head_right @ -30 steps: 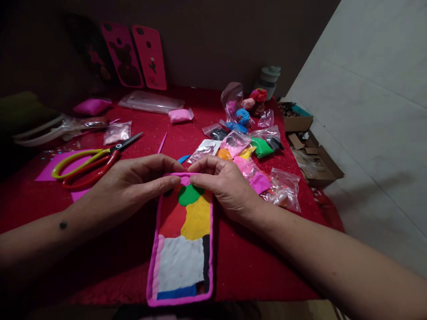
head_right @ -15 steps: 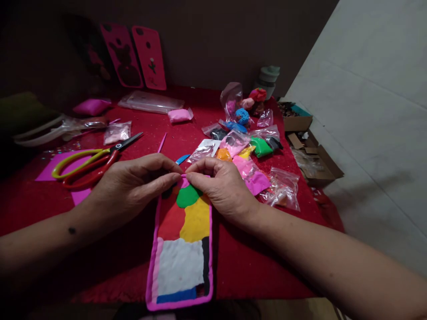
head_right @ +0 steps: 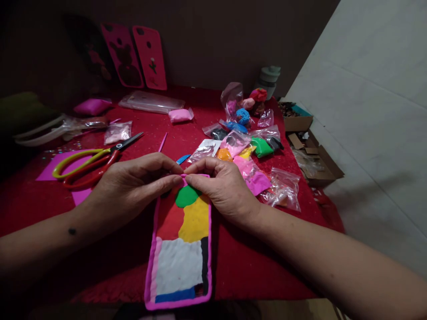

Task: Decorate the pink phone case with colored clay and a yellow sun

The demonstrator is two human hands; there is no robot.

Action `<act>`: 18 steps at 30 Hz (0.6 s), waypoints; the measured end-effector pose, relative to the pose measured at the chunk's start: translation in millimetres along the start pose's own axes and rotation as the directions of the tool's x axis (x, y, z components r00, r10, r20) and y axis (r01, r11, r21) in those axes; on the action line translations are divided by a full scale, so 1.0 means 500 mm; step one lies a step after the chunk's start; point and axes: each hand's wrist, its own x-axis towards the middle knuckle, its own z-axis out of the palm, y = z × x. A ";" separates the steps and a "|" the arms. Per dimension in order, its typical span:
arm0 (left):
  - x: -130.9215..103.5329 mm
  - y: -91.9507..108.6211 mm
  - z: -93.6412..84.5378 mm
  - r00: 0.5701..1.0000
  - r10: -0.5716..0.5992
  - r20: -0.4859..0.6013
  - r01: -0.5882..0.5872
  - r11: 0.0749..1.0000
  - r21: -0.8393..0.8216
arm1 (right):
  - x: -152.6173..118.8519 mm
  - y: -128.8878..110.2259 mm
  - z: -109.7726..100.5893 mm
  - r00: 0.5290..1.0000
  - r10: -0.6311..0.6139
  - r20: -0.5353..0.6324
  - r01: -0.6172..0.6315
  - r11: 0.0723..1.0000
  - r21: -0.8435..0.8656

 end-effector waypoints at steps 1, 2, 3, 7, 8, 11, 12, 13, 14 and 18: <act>0.000 0.000 -0.001 1.000 0.002 0.000 -0.002 1.000 0.003 | 0.000 0.000 0.000 1.000 0.010 0.001 -0.010 1.000 0.004; 0.000 0.000 -0.001 1.000 0.001 0.000 -0.001 1.000 0.004 | 0.000 0.000 -0.001 1.000 0.020 0.003 -0.020 1.000 0.016; 0.000 0.001 -0.002 1.000 -0.004 -0.001 0.004 1.000 0.003 | 0.000 0.000 -0.001 1.000 0.028 0.008 -0.028 0.999 0.043; -0.001 0.004 -0.003 0.999 -0.033 -0.025 0.032 0.999 -0.023 | 0.000 0.003 -0.002 0.996 0.082 0.030 -0.087 0.964 0.251; -0.001 0.005 -0.003 0.999 -0.041 -0.027 0.041 0.999 -0.027 | 0.000 0.003 -0.002 0.995 0.098 0.033 -0.104 0.951 0.292; 0.000 0.010 -0.002 0.998 -0.056 -0.019 0.055 0.997 -0.057 | 0.000 0.003 -0.003 0.992 0.114 0.048 -0.123 0.947 0.297; 0.000 0.012 -0.001 0.998 -0.059 -0.015 0.057 0.995 -0.079 | -0.001 0.002 -0.004 0.993 0.109 0.054 -0.120 0.952 0.283; 0.000 0.013 -0.001 0.998 -0.057 -0.013 0.055 0.993 -0.101 | -0.002 0.002 -0.004 0.993 0.103 0.058 -0.115 0.955 0.274; 0.000 0.015 -0.002 0.999 -0.051 -0.013 0.049 0.992 -0.114 | -0.002 0.003 -0.005 0.994 0.097 0.056 -0.108 0.957 0.269; -0.001 0.014 -0.004 1.000 0.002 -0.020 -0.003 0.999 -0.048 | -0.002 0.004 -0.007 0.995 0.082 0.047 -0.092 0.963 0.253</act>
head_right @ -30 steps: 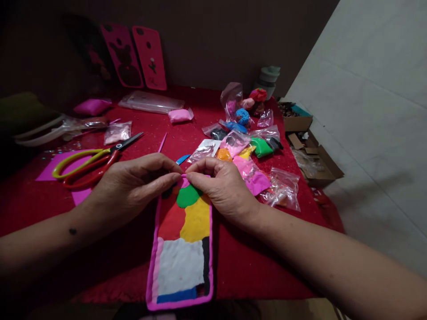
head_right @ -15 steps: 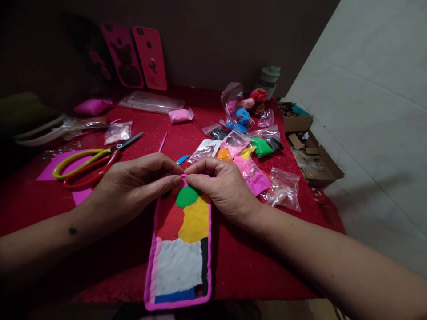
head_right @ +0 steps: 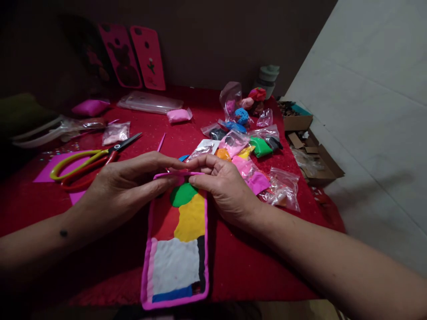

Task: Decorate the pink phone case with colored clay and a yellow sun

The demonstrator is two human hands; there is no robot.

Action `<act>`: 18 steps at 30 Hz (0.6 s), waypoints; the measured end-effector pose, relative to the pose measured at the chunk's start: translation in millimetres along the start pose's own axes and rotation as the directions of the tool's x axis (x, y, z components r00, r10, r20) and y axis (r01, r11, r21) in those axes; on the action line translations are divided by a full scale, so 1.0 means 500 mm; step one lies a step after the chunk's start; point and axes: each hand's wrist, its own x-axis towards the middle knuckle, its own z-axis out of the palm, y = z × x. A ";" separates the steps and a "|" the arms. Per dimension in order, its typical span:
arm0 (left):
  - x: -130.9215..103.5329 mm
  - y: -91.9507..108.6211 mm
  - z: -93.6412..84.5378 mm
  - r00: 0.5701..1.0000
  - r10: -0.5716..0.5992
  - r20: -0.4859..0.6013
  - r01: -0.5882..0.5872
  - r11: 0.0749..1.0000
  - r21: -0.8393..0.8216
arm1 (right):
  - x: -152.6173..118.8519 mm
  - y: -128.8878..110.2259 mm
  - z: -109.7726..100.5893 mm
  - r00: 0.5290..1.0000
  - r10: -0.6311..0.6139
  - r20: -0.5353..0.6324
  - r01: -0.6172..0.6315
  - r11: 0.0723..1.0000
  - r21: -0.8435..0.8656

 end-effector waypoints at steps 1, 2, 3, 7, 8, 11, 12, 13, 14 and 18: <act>0.000 -0.001 -0.001 1.000 0.017 0.003 -0.017 0.999 0.030 | 0.000 0.000 0.000 1.000 0.006 0.008 -0.006 1.000 0.003; 0.000 -0.003 -0.002 0.999 0.032 0.009 -0.033 0.998 0.057 | 0.000 0.000 0.000 1.000 0.012 0.017 -0.012 1.000 0.012; 0.000 -0.004 -0.002 0.999 0.048 0.016 -0.049 0.996 0.080 | 0.000 0.000 0.001 1.000 0.014 0.023 -0.015 1.000 0.022; -0.001 -0.007 -0.005 0.995 0.090 0.044 -0.095 0.987 0.129 | 0.000 -0.003 0.004 1.000 0.023 0.014 -0.024 0.999 0.031; -0.001 -0.007 -0.005 0.994 0.097 0.050 -0.103 0.985 0.137 | -0.001 -0.003 0.004 1.000 0.027 0.011 -0.028 0.999 0.028; -0.002 -0.004 -0.006 0.993 0.108 0.047 -0.114 0.982 0.151 | -0.001 -0.004 0.003 0.999 0.028 0.019 -0.028 0.999 0.018; -0.002 -0.004 -0.006 0.994 0.104 0.044 -0.110 0.983 0.147 | -0.001 -0.003 0.002 0.999 0.027 0.027 -0.027 0.999 0.017; -0.001 -0.003 -0.006 0.994 0.100 0.040 -0.105 0.985 0.140 | -0.001 -0.002 0.001 0.999 0.027 0.036 -0.027 0.999 0.019; -0.001 -0.003 -0.006 0.994 0.098 0.037 -0.103 0.986 0.133 | -0.001 -0.001 0.001 0.999 0.028 0.044 -0.029 0.999 0.023; -0.002 -0.009 -0.005 0.988 0.140 0.065 -0.149 0.976 0.161 | 0.000 0.000 0.001 0.997 0.025 0.069 -0.028 0.998 0.050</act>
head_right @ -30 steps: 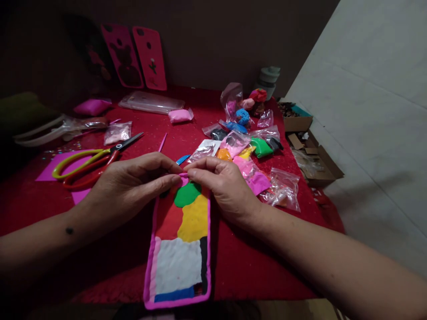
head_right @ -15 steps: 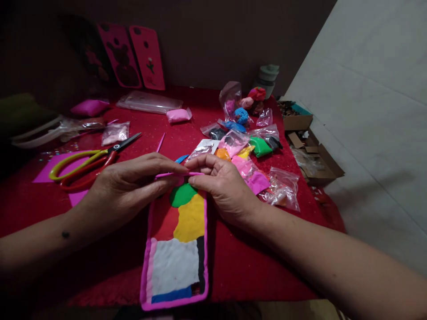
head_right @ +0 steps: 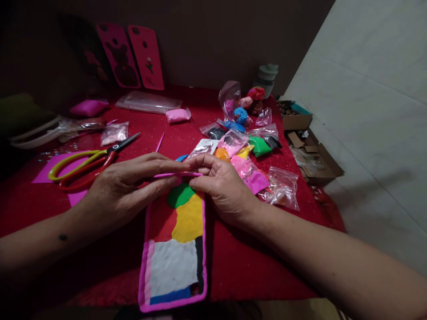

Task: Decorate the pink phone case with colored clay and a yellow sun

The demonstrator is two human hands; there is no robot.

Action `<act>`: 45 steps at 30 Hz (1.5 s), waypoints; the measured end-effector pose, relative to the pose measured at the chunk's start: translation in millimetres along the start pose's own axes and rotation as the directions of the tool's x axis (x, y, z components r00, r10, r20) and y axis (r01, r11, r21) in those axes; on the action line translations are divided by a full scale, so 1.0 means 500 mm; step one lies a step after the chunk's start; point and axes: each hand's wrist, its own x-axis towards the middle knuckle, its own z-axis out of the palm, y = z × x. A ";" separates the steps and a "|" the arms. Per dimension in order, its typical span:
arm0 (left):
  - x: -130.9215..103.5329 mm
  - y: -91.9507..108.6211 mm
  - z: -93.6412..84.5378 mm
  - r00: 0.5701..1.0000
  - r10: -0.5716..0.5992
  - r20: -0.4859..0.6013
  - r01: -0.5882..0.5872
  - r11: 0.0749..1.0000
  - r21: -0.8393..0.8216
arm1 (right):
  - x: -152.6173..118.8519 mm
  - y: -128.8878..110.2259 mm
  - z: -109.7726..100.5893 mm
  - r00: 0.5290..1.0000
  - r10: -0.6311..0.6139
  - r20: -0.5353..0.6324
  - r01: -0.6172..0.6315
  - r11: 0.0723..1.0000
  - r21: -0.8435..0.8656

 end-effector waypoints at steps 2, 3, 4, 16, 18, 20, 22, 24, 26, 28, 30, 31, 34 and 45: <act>-0.002 -0.005 0.001 0.999 0.040 0.016 -0.041 0.998 0.040 | 0.000 -0.001 0.001 1.000 0.003 0.002 -0.003 1.000 0.005; -0.003 -0.007 0.002 0.998 0.054 0.025 -0.056 0.997 0.059 | 0.000 -0.001 0.002 1.000 0.005 -0.001 -0.005 1.000 0.005; -0.004 -0.009 0.002 0.997 0.064 0.032 -0.066 0.995 0.074 | 0.000 -0.001 0.002 1.000 0.009 -0.006 -0.009 1.000 0.004; 0.017 0.006 -0.015 0.928 -0.352 0.123 0.373 0.879 -0.298 | 0.001 -0.005 0.001 0.998 0.026 -0.051 -0.026 1.000 0.007; 0.017 0.003 -0.013 0.911 -0.376 0.170 0.412 0.837 -0.361 | -0.001 -0.007 0.003 0.998 0.018 -0.058 -0.017 1.000 0.020; 0.015 0.001 -0.012 0.911 -0.370 0.181 0.412 0.813 -0.412 | -0.002 -0.009 0.005 0.997 0.026 -0.070 -0.022 0.999 0.045; 0.012 -0.001 -0.012 0.922 -0.358 0.150 0.387 0.817 -0.428 | -0.004 -0.009 0.007 0.997 0.046 -0.069 -0.040 0.996 0.082; 0.011 -0.002 -0.013 0.935 -0.339 0.102 0.350 0.840 -0.415 | -0.004 -0.007 0.008 0.996 0.074 -0.050 -0.068 0.991 0.117; 0.012 -0.002 -0.015 0.944 -0.326 0.057 0.321 0.862 -0.393 | -0.004 -0.005 0.009 0.996 0.093 -0.019 -0.089 0.985 0.147; 0.014 -0.001 -0.015 0.948 -0.317 0.028 0.303 0.875 -0.377 | -0.003 -0.004 0.009 0.995 0.101 0.004 -0.100 0.980 0.173; 0.014 -0.001 -0.014 0.952 -0.306 -0.002 0.288 0.897 -0.336 | -0.002 -0.005 0.009 0.996 0.092 0.006 -0.091 0.977 0.191; 0.014 -0.001 -0.014 0.955 -0.295 -0.022 0.275 0.912 -0.304 | -0.002 -0.006 0.009 0.996 0.086 0.003 -0.085 0.977 0.196; 0.010 -0.001 -0.013 0.969 -0.237 -0.071 0.222 0.960 -0.171 | -0.001 -0.009 0.007 0.998 0.064 0.001 -0.063 0.979 0.195; 0.013 0.014 -0.033 0.956 -0.257 -0.143 0.268 0.961 0.065 | -0.002 -0.012 0.005 0.997 0.069 -0.029 -0.062 0.980 0.189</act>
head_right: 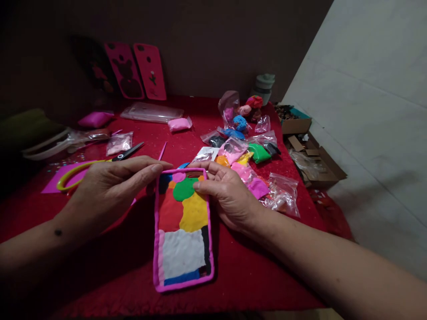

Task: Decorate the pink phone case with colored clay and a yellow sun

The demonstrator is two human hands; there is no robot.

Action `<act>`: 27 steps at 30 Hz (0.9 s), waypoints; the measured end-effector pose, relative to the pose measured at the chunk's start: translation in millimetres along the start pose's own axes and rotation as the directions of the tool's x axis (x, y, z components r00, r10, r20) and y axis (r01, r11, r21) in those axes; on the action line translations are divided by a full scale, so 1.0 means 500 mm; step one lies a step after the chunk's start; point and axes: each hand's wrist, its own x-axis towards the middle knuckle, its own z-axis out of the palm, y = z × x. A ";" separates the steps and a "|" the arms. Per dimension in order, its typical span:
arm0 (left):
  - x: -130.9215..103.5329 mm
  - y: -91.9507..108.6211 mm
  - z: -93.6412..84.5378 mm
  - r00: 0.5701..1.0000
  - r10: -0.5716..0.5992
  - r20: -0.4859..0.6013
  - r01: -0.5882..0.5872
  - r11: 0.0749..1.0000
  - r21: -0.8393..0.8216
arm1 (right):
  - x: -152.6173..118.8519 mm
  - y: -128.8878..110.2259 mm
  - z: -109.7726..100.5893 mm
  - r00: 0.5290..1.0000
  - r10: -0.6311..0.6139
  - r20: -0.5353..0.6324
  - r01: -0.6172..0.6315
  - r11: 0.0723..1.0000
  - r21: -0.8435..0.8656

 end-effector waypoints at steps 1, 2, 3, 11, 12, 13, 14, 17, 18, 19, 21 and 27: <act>0.001 0.000 -0.001 1.000 -0.020 0.008 0.020 1.000 -0.011 | 0.000 0.000 0.000 1.000 -0.001 0.006 0.001 1.000 0.001; 0.001 0.000 -0.001 0.999 -0.036 0.013 0.037 0.999 -0.024 | 0.000 0.000 -0.001 1.000 -0.001 0.012 0.001 1.000 0.004; 0.002 -0.001 -0.001 0.999 -0.048 0.015 0.049 0.998 -0.040 | 0.000 0.001 -0.001 1.000 0.000 0.016 0.000 1.000 0.006; 0.003 -0.006 0.012 0.991 -0.064 0.121 0.091 0.969 -0.228 | 0.000 0.005 -0.003 0.998 -0.025 0.057 0.026 1.000 -0.010; 0.003 -0.006 0.014 0.989 -0.069 0.131 0.099 0.966 -0.238 | -0.001 0.006 -0.003 0.998 -0.023 0.060 0.024 1.000 -0.012; 0.003 -0.005 0.015 0.988 -0.076 0.136 0.107 0.964 -0.243 | -0.001 0.006 -0.003 0.998 -0.020 0.060 0.021 1.000 -0.015; 0.003 -0.005 0.015 0.988 -0.080 0.135 0.111 0.963 -0.245 | -0.001 0.006 -0.003 0.998 -0.017 0.056 0.018 1.000 -0.018; 0.002 -0.003 0.014 0.989 -0.078 0.128 0.108 0.962 -0.251 | 0.000 0.004 -0.003 1.000 -0.015 0.019 0.016 0.999 -0.039; 0.002 -0.003 0.014 0.989 -0.078 0.128 0.109 0.962 -0.250 | 0.000 0.003 -0.003 1.000 -0.015 0.003 0.015 0.999 -0.052; 0.001 -0.003 0.014 0.989 -0.077 0.126 0.107 0.962 -0.250 | 0.000 0.002 -0.003 1.000 -0.015 -0.012 0.015 0.998 -0.063; 0.001 -0.003 0.014 0.989 -0.072 0.125 0.102 0.962 -0.253 | 0.000 0.000 -0.003 0.999 -0.013 -0.032 0.010 0.997 -0.079; -0.002 -0.003 0.016 0.991 -0.060 0.122 0.090 0.962 -0.257 | 0.002 -0.005 -0.002 0.998 -0.004 -0.070 -0.001 0.998 -0.066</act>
